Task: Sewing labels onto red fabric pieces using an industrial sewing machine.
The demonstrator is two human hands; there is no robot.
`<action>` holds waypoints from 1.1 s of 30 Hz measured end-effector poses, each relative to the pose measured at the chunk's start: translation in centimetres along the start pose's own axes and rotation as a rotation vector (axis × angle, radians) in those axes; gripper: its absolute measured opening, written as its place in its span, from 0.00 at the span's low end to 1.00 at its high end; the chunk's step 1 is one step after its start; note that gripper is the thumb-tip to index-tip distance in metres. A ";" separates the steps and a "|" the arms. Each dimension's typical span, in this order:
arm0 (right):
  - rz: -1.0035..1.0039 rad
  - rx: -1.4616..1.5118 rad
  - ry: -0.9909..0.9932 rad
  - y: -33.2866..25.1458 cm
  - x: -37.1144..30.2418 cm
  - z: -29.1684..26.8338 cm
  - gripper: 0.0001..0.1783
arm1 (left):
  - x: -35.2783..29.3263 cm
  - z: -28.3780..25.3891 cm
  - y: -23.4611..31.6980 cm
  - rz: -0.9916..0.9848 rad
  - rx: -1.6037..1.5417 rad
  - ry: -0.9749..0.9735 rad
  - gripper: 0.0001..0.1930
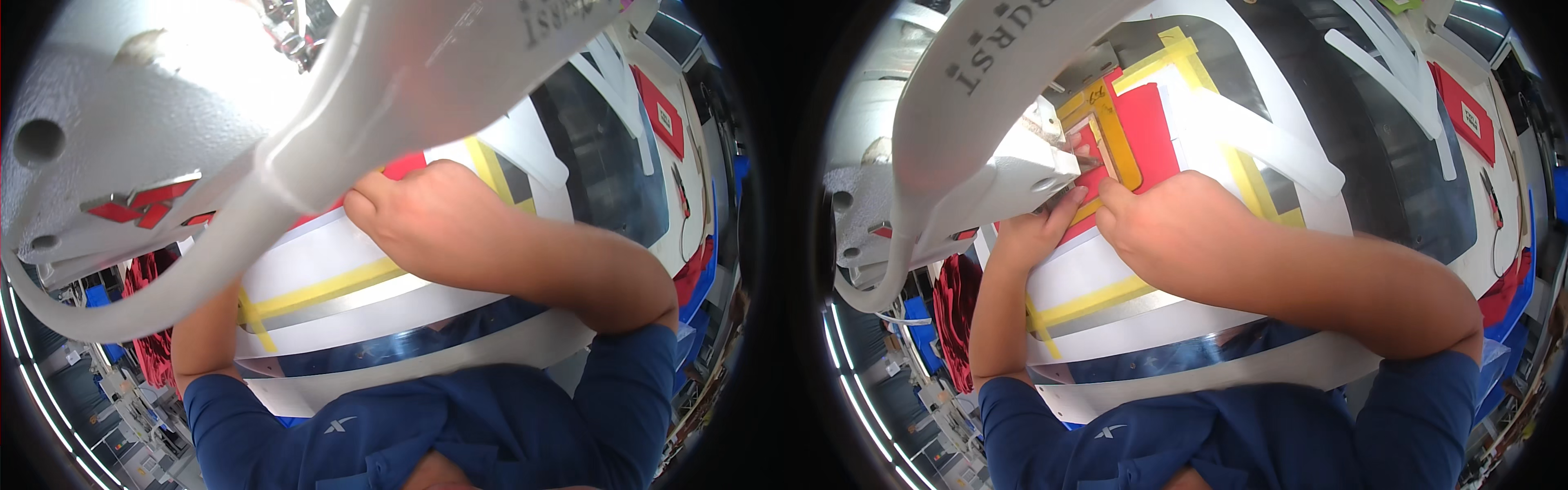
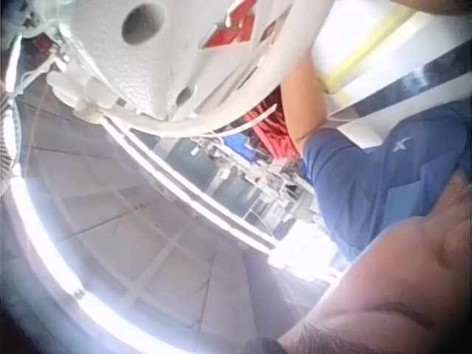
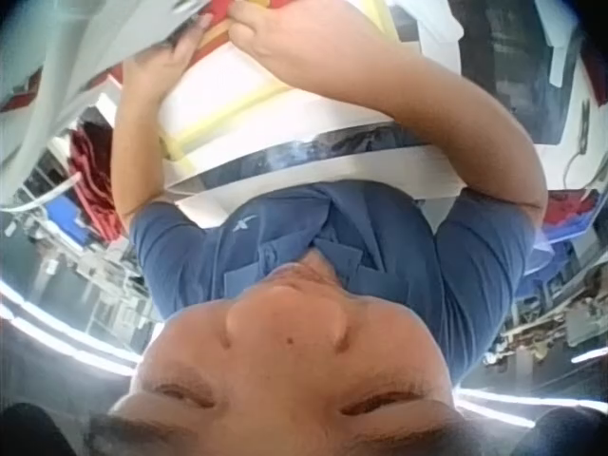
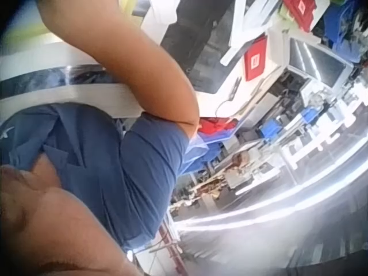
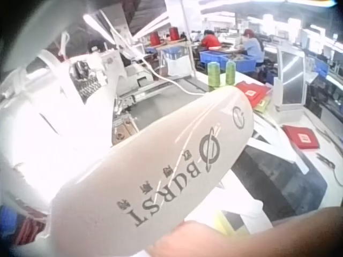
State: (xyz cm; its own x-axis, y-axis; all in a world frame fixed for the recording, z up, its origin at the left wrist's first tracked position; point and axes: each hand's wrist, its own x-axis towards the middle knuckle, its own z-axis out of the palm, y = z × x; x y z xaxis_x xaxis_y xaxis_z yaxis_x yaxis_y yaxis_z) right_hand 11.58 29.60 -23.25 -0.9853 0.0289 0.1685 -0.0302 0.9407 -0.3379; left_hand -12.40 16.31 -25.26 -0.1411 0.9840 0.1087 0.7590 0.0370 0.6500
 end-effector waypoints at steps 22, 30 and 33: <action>-0.039 -0.043 0.011 0.4 -1.7 -0.3 0.11 | 0.4 -0.8 -1.3 0.139 0.266 0.013 0.25; -0.065 -0.027 -0.053 0.2 -2.3 0.2 0.12 | -1.5 -1.0 -0.6 -0.232 0.342 -0.053 0.16; -0.054 -0.079 -0.071 -0.3 -2.5 -0.3 0.14 | -2.8 -2.7 -1.0 -0.436 0.568 0.173 0.20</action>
State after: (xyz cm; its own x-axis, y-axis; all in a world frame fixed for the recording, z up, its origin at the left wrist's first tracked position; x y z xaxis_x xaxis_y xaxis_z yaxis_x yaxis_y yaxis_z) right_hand 14.14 29.33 -23.33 -0.9921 -0.0443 0.1172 -0.0732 0.9641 -0.2551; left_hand -14.44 13.09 -24.17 -0.5680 0.8194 0.0770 0.8166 0.5495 0.1768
